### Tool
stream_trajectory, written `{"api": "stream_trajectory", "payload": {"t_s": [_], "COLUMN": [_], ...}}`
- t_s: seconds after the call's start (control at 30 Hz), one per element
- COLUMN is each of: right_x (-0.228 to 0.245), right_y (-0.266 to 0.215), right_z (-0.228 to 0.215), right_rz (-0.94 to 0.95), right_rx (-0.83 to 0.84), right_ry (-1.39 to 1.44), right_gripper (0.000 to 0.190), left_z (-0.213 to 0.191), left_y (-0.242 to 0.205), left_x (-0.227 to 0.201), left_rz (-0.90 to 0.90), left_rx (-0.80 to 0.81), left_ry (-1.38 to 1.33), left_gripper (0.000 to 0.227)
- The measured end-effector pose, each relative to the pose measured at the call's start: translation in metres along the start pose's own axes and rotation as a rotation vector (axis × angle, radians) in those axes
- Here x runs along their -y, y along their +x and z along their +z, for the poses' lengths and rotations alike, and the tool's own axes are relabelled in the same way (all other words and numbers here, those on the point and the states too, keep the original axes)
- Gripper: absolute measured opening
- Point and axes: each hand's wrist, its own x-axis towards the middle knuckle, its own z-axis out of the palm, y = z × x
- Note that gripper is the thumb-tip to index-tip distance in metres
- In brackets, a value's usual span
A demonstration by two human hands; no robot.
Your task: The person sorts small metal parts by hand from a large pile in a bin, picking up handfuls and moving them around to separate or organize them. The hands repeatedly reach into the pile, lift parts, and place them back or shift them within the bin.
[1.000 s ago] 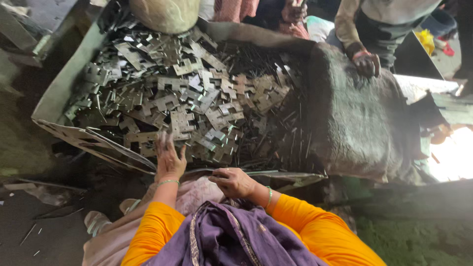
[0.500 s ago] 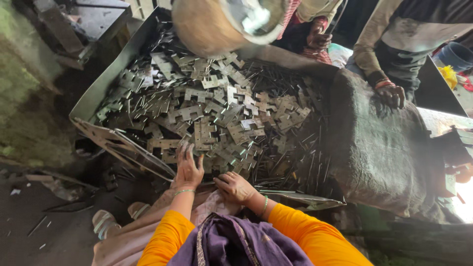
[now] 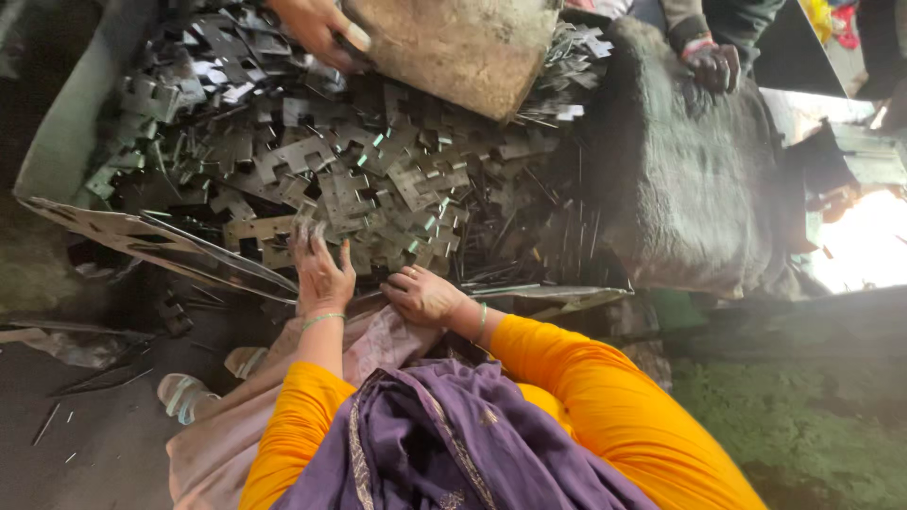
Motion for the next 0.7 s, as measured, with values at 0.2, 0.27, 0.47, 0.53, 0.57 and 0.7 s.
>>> {"api": "stream_trajectory", "payload": {"t_s": [0.2,0.27,0.47,0.53,0.57,0.7], "right_x": [0.002,0.001,0.003,0.004,0.004,0.004], "right_y": [0.0,0.0,0.0,-0.001,-0.001,-0.002], "right_z": [-0.001,-0.001,0.0,-0.001,-0.001,0.0], "right_rz": [-0.015,-0.014,0.005,0.002,-0.001,0.004], "right_rx": [-0.01,-0.007,-0.02,-0.033,-0.04,-0.034], "right_ry": [-0.004,-0.001,0.0,0.006,0.01,0.014], "right_gripper": [0.039,0.039,0.035,0.035,0.035,0.036], "left_z": [-0.005,-0.004,-0.002,0.0,0.001,0.005], "left_y": [0.004,0.004,0.001,0.0,0.0,-0.001], "left_x": [-0.003,-0.003,0.0,0.001,0.003,0.007], "left_rz": [0.016,0.04,0.017,0.004,-0.004,0.038], "left_rx": [-0.016,-0.021,0.002,0.007,0.009,-0.014], "left_ry": [-0.018,-0.022,-0.016,-0.023,-0.026,-0.001], "left_gripper": [0.052,0.053,0.052,0.051,0.051,0.052]}}
